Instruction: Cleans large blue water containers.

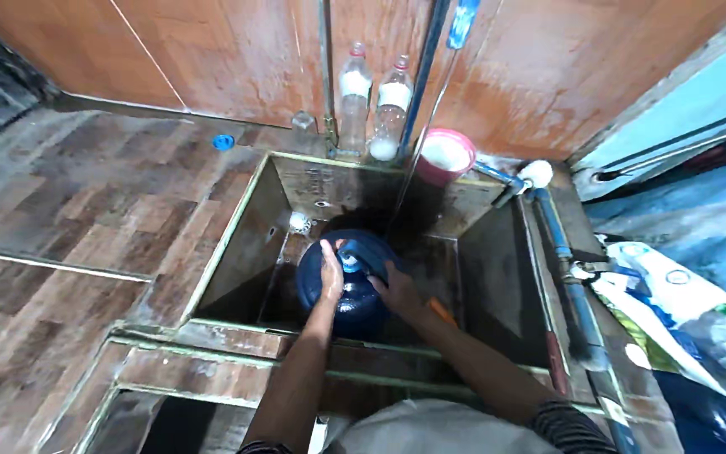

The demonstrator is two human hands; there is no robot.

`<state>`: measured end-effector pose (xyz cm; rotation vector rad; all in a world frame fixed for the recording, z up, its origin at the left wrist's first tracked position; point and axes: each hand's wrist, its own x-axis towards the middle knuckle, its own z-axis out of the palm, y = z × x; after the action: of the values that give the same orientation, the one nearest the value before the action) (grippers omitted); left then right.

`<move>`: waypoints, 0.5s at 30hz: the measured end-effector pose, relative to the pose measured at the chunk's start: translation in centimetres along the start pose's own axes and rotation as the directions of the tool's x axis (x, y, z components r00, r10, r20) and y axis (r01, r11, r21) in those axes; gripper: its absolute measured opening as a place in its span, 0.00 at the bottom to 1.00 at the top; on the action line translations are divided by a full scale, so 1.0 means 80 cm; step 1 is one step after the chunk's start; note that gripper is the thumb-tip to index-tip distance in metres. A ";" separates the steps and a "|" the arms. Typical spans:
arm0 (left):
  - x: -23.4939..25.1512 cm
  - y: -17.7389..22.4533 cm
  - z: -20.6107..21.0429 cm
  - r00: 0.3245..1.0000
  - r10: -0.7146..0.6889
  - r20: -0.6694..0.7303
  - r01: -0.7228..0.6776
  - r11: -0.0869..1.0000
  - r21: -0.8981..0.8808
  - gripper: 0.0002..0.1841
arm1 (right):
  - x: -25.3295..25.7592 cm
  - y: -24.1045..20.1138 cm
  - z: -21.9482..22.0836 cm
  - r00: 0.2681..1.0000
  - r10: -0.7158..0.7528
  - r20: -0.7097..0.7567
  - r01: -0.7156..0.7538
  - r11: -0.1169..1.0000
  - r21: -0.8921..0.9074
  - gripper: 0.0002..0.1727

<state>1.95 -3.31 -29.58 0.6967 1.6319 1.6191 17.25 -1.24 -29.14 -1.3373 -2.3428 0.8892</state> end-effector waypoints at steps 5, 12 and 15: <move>0.002 -0.016 -0.013 0.976 0.193 0.096 -0.210 0.956 0.205 0.29 | 0.003 -0.055 -0.059 0.919 0.197 0.342 -0.132 0.970 -0.203 0.34; -0.004 -0.002 -0.011 0.965 -0.055 0.257 0.028 0.994 0.106 0.20 | 0.011 -0.047 -0.118 0.918 0.347 0.192 -0.297 0.922 -0.247 0.27; 0.000 0.007 -0.012 0.968 0.100 0.232 -0.158 0.956 0.248 0.17 | -0.004 0.033 -0.100 0.798 0.586 0.141 -0.521 0.789 -0.326 0.33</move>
<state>1.13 -3.89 -29.09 1.1002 1.6842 1.3686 23.40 2.40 -24.72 -2.2371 -2.3281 0.9412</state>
